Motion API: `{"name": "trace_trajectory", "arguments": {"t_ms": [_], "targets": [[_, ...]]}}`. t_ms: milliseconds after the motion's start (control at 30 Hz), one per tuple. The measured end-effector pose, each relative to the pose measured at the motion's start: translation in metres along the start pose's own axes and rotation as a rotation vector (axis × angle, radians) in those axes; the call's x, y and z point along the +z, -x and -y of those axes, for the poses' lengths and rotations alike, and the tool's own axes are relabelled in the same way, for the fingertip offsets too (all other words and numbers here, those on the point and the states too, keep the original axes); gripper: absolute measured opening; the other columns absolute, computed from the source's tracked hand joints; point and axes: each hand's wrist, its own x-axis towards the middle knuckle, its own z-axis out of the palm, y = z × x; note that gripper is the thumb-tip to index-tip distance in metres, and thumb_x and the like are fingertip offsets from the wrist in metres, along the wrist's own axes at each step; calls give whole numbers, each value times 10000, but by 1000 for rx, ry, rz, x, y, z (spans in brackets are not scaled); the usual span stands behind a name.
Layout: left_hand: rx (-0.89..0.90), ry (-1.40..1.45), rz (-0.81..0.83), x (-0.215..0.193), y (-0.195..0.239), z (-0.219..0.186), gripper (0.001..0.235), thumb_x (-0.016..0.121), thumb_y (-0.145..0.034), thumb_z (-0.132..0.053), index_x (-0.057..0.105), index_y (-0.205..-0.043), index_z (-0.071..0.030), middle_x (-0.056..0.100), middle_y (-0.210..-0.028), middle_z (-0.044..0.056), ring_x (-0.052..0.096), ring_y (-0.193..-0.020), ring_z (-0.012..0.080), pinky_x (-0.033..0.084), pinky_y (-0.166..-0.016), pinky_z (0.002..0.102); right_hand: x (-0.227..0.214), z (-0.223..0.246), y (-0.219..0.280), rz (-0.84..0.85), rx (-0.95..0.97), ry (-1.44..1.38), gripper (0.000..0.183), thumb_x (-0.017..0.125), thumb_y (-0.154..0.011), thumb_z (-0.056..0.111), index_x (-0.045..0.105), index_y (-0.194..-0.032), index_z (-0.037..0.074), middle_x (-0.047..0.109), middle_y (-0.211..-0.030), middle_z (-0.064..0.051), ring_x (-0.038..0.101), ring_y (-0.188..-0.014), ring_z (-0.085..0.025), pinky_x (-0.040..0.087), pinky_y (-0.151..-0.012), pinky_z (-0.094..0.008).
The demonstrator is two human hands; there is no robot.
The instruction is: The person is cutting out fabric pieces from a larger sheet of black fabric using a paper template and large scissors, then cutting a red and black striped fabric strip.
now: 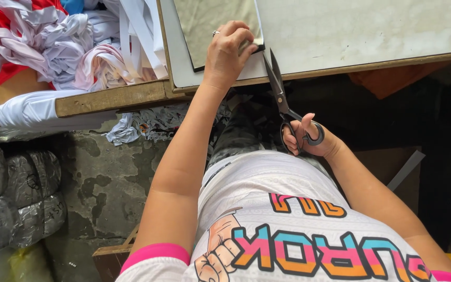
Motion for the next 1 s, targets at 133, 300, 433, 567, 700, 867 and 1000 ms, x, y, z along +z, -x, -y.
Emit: {"name": "trace_trajectory", "arguments": {"t_ms": [133,300,433,567,700,867,1000], "targets": [[-16,-11,34,-3,0,-1,325,937,-799,-123,650,-952,-119,624,-1117,31,605,-952,293,543,-721,411,-1,1,-3,0,4,-4,887,360,-658,993,543,-662,125,497,-595,-15,498,-517,-149,499,-535,-295],[-6,-7,-8,0,0,-1,204,850,-882,-129,654,-941,-127,627,-1088,9,609,-920,277,538,-691,398,-2,4,-11,28,-8,-82,871,377,-663,975,541,-684,120,492,-607,-13,510,-513,-154,516,-553,-324],[-140,44,50,-3,-7,-4,237,711,-976,-359,720,-1022,-127,674,-1093,25,623,-1033,252,562,-744,414,0,12,-19,69,-24,-124,864,399,-678,956,555,-706,107,515,-618,-40,522,-533,-173,542,-591,-363],[-73,-201,-107,3,-22,7,343,676,-1053,-127,605,-1387,-95,527,-1485,120,419,-1441,353,552,-1095,488,5,19,-26,113,-30,-153,858,397,-690,945,567,-734,105,533,-652,-31,558,-562,-175,554,-623,-376],[-410,-709,417,-6,-32,-7,638,297,-1248,-602,22,-1715,-266,-80,-1731,95,-81,-1595,315,23,-1336,521,13,30,-39,182,-57,-264,877,408,-715,916,592,-803,64,569,-734,-83,599,-654,-228,584,-729,-451],[-437,-663,468,-6,-32,-7,638,186,-1192,-601,-21,-1702,-278,-109,-1734,82,-83,-1615,300,-6,-1320,554,24,45,-54,201,-88,-279,884,374,-705,927,584,-837,78,560,-805,-79,584,-742,-232,553,-847,-488],[-438,-653,479,-8,-30,-9,639,181,-1189,-598,-31,-1700,-279,-122,-1734,80,-103,-1610,297,-25,-1315,551,26,32,-55,96,-116,-322,841,390,-700,920,542,-755,95,497,-697,-50,542,-631,-203,531,-722,-419]]}}
